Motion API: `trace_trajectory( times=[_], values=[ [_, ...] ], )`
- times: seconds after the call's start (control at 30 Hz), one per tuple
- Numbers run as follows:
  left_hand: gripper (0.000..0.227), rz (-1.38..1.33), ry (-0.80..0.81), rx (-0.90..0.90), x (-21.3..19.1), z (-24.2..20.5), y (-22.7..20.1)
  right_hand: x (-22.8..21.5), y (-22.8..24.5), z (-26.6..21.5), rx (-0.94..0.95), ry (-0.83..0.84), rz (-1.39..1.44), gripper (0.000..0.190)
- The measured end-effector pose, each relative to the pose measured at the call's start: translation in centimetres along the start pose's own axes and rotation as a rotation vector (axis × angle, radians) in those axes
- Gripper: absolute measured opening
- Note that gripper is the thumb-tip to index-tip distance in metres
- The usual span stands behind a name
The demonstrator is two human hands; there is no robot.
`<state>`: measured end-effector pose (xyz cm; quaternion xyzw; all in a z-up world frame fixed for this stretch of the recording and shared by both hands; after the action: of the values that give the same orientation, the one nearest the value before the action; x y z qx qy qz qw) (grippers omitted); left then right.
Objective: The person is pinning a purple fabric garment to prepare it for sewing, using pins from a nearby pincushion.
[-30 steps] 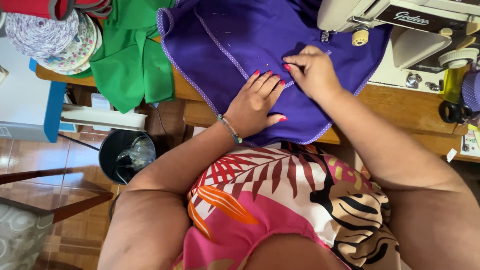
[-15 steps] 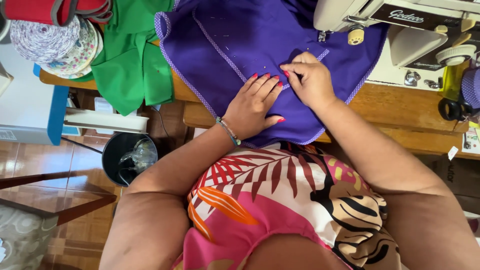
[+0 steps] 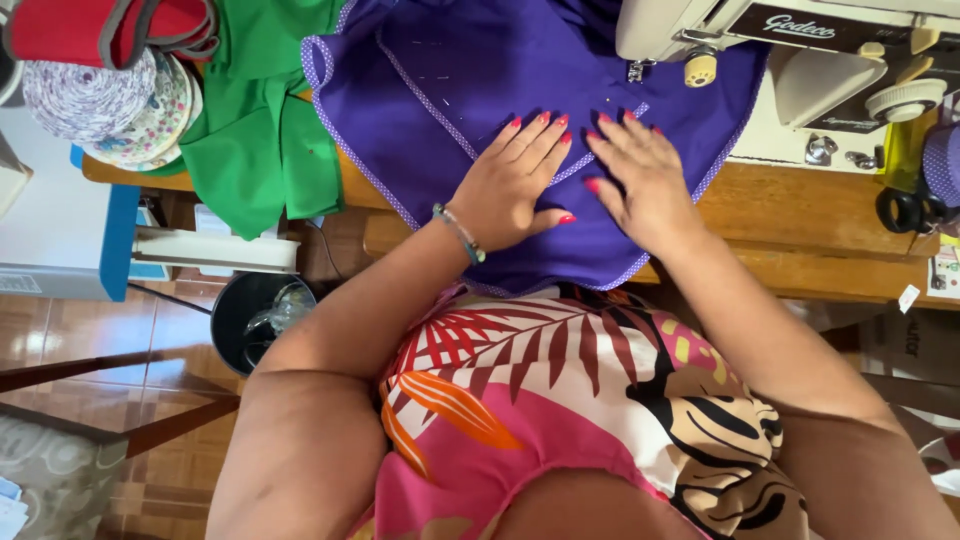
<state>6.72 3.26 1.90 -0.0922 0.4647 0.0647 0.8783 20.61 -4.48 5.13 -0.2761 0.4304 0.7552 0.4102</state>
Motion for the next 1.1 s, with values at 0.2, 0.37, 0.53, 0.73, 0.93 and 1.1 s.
trace_trajectory(
  times=[0.2, 0.37, 0.53, 0.73, 0.93, 1.1],
  values=[
    [0.097, 0.017, 0.132, 0.028, 1.5, -0.1, -0.2, 1.3, -2.0, -2.2, 0.119, 0.268, -0.115, 0.057],
    [0.098, 0.056, 0.192, 0.007, 1.1, 0.1, -0.4, 0.9, -1.7, -2.0, 0.083, 0.194, -0.132, 0.054],
    [0.102, 0.093, 0.261, -0.014, 1.9, 0.1, -0.1, 1.1, -2.9, -2.6, 0.088, 0.148, -0.128, 0.053],
    [0.102, 0.108, 0.316, -0.025, 1.5, 0.2, -0.4, 1.1, -3.1, -2.8, 0.069, 0.103, -0.122, 0.052],
    [0.100, 0.073, 0.249, -0.013, 1.4, 0.1, -0.2, 0.5, -2.8, -2.7, 0.045, 0.046, -0.090, 0.050],
    [0.102, 0.085, 0.225, -0.014, 1.5, -0.1, -0.1, 0.7, -3.0, -2.8, 0.024, 0.030, -0.097, 0.050]
  ],
)
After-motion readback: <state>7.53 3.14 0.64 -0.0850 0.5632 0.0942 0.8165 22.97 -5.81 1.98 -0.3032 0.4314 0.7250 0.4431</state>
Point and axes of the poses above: each hand's wrist, its own z-axis towards the middle knuckle, its own x-axis out of the palm, y = z × x, the point moved 8 cm from there along z, towards the middle knuckle, and after that the axes turned 5 degrees about z, right-handed, at the moved point
